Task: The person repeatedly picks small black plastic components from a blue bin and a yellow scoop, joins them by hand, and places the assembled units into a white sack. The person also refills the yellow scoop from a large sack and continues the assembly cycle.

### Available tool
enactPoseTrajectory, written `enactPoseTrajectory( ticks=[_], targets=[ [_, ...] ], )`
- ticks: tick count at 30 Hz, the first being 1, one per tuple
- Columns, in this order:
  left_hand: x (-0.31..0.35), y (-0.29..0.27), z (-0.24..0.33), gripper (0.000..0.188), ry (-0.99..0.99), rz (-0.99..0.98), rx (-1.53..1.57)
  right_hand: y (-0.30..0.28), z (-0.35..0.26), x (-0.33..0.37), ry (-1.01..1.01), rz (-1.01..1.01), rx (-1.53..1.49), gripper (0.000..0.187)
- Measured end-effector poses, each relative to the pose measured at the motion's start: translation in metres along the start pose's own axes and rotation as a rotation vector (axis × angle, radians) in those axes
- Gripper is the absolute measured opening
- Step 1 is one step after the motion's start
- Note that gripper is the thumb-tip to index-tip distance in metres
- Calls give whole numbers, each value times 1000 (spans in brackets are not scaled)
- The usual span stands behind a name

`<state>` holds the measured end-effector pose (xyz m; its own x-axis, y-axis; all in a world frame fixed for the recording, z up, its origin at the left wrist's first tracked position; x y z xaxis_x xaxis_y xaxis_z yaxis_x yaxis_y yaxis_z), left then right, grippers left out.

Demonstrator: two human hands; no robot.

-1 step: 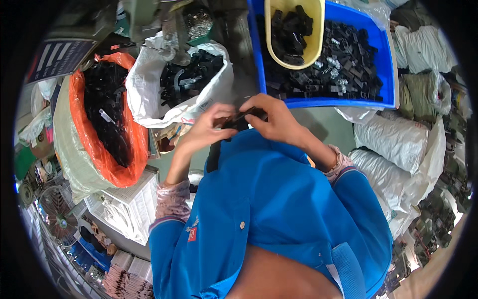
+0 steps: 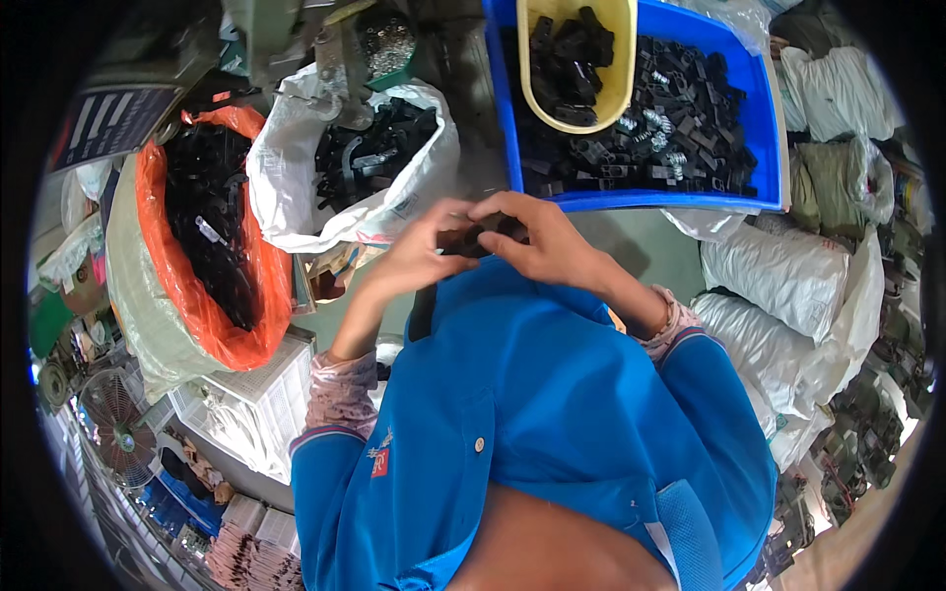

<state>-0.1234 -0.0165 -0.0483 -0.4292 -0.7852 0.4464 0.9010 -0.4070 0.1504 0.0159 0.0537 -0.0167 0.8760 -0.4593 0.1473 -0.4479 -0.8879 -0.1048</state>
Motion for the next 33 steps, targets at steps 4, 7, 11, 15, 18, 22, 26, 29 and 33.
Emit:
enactPoseTrajectory(
  ticks=[4, 7, 11, 15, 18, 22, 26, 29, 33],
  targets=[
    [-31, 32, 6, 48, 89, -13, -326, -78, 29, 34, 209, 22, -17, 32],
    [-50, 31, -10, 26, 218, 148, 181, -155, 68, 49, 475, -36, 747, 19],
    [-71, 42, 14, 20, 186, 299, 351, -174, 106, 37, 455, -177, 1092, 13],
    [-93, 48, 46, 28, 348, 430, -59, -161, 58, 49, 324, -92, 1084, 6],
    [-111, 51, 61, 26, 290, 366, -61, -159, 64, 58, 339, -22, 1008, 7],
    [-104, 34, 64, 7, 306, 332, 7, -172, 95, 43, 355, 24, 789, 22],
    [-95, 32, 65, 11, 256, 389, -92, -154, 110, 19, 306, -65, 704, 31],
    [-98, 33, 67, 16, 246, 384, -317, -136, 115, 2, 327, -176, 873, 29],
    [-92, 38, 72, 23, 193, 341, -200, -147, 104, 11, 74, -54, 750, 24]
  ],
)
Point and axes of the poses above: each hand's wrist, its own x-axis away from the middle knuckle, its own y-axis out of the palm, z = x × y, the point moved 7 cm from there along -x, towards the middle knuckle, and after that the axes turned 15 degrees about -z, right-handed, at the moved point
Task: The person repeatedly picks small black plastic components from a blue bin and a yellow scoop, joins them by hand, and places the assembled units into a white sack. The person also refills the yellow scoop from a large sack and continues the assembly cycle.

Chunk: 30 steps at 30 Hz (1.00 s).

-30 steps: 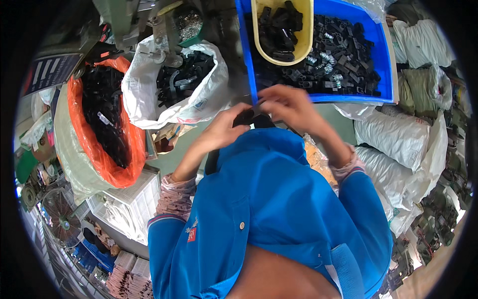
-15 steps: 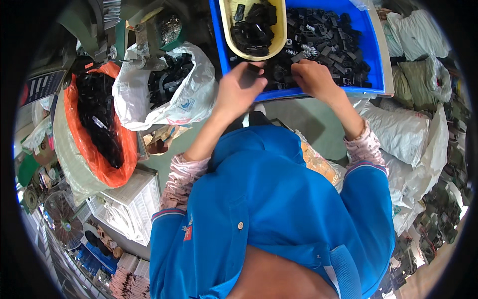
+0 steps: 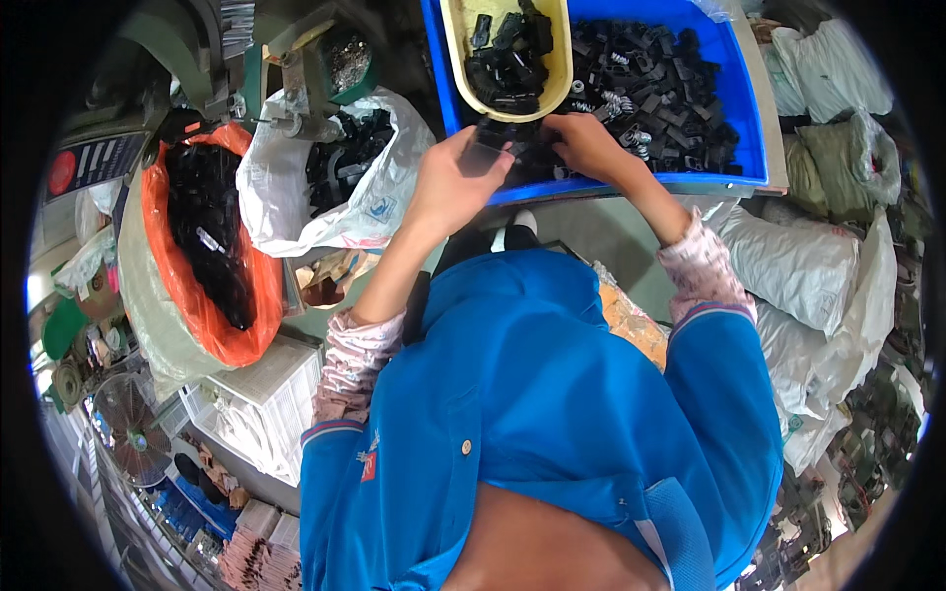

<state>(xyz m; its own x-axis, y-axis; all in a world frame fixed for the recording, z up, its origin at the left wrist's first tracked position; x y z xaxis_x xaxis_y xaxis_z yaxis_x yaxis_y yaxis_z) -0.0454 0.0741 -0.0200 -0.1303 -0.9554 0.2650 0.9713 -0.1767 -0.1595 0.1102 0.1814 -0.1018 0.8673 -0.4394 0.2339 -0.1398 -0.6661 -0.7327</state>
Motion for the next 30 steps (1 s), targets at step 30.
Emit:
enactPoseTrajectory(
  ticks=[30],
  targets=[
    [15, 25, 3, 32, 117, -204, 890, -54, 53, 87, 394, -55, 279, 18]
  ],
)
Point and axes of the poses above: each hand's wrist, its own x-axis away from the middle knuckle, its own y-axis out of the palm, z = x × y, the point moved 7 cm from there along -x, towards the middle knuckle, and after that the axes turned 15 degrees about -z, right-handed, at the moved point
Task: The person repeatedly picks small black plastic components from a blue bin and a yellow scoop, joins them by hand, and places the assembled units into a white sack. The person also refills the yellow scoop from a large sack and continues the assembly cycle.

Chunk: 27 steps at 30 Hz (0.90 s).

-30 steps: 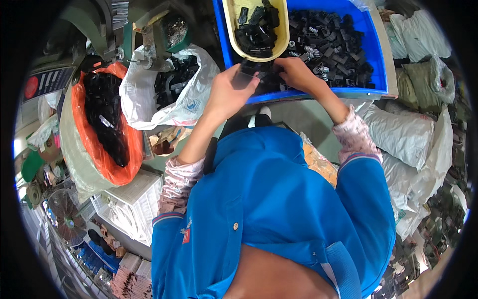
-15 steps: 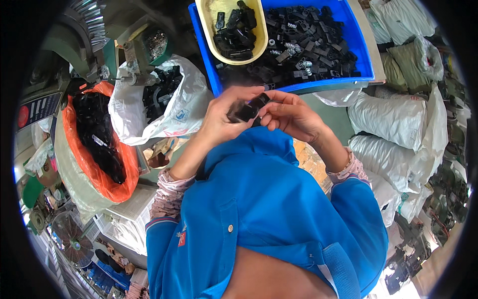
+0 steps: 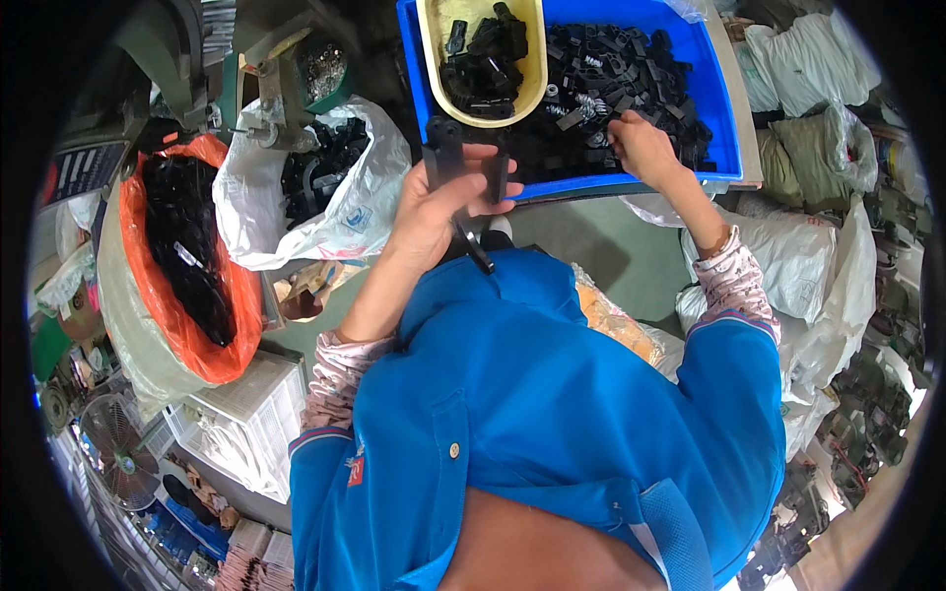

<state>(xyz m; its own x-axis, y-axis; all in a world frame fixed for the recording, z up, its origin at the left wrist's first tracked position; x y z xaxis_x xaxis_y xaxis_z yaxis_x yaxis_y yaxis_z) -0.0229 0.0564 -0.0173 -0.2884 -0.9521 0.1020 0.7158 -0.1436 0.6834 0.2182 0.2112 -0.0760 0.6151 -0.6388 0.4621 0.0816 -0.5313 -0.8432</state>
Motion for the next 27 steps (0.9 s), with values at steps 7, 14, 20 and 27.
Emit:
enactPoseTrajectory(
  ticks=[7, 14, 20, 27],
  targets=[
    [1, -3, 2, 20, 16, -44, -50, -13, -3, -1, -182, 123, -73, 16],
    [-1, -12, 0, 24, 53, 0, 22, 3, -10, -23, -227, -35, 101, 16],
    [9, -24, 15, 34, 123, 240, -321, -24, 2, -11, -249, 5, -214, 13],
    [6, -22, 22, 32, 80, 272, -443, -65, -104, 11, -377, -37, -1034, 10]
  ],
)
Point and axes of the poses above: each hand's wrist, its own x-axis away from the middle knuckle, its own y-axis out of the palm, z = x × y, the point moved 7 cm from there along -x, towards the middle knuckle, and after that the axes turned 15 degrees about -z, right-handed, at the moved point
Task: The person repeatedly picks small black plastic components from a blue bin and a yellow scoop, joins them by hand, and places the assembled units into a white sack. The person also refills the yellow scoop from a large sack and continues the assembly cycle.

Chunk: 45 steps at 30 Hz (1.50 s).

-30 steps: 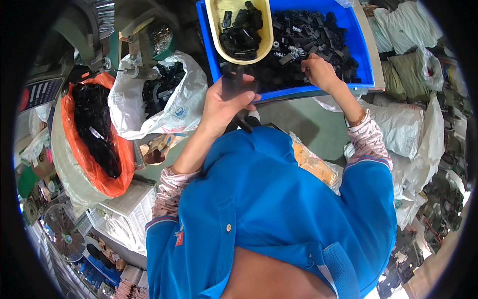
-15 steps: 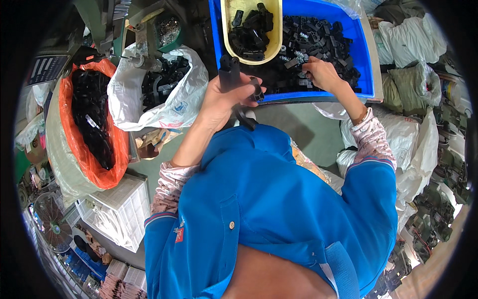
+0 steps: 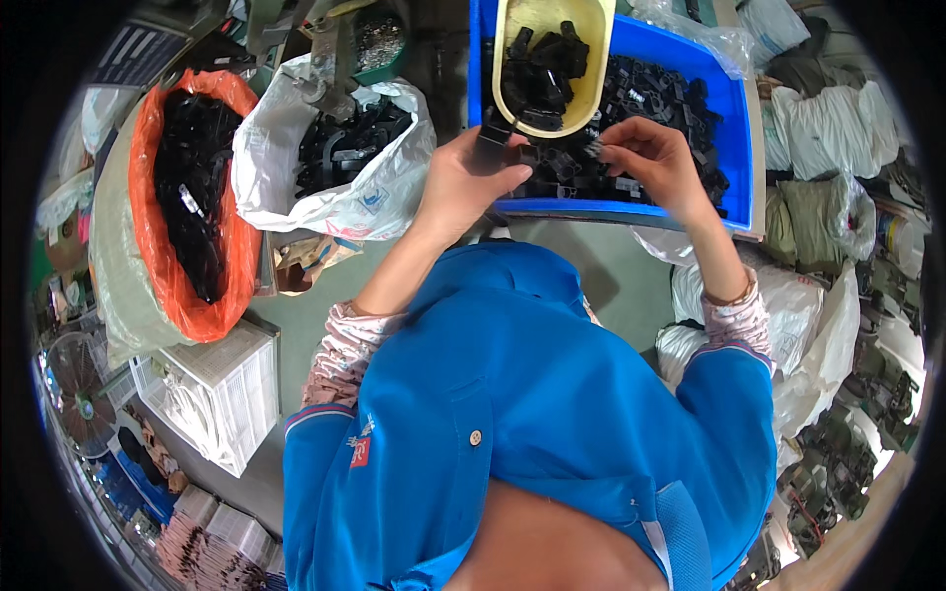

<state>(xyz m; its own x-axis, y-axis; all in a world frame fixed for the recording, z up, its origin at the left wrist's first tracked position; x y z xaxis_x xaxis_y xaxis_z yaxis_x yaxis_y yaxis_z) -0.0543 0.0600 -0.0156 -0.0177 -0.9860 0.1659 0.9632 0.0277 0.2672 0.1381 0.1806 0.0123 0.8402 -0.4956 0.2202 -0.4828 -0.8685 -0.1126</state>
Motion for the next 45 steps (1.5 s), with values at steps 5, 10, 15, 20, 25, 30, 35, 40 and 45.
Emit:
enactPoseTrajectory(
  ticks=[5, 10, 15, 20, 25, 30, 35, 40, 45],
  targets=[
    [5, -8, 7, 29, 75, 23, -124, 55, -38, -30, -132, -137, 44, 13],
    [14, -20, 11, 32, 85, 47, -360, 81, -82, -38, -409, -197, 715, 14],
    [26, -14, 30, 28, 161, 141, -182, 104, -101, -47, -543, -227, 1041, 10],
    [31, -24, 27, 32, 205, 186, -145, 116, -106, -59, -573, -272, 1166, 24],
    [30, -32, 32, 32, 194, 198, -222, 116, -104, -76, -547, -306, 1158, 19],
    [29, -40, 26, 31, 188, 202, -199, 112, -98, -86, -517, -388, 961, 16],
    [35, -53, 13, 26, 254, 273, -64, 103, -91, -88, -408, -335, 598, 24],
    [37, -64, 12, 25, 310, 380, 137, 118, -23, -73, -75, -146, -167, 31],
    [40, -70, 19, 13, 333, 320, 42, 121, -1, -76, -114, -34, -619, 24]
  ],
)
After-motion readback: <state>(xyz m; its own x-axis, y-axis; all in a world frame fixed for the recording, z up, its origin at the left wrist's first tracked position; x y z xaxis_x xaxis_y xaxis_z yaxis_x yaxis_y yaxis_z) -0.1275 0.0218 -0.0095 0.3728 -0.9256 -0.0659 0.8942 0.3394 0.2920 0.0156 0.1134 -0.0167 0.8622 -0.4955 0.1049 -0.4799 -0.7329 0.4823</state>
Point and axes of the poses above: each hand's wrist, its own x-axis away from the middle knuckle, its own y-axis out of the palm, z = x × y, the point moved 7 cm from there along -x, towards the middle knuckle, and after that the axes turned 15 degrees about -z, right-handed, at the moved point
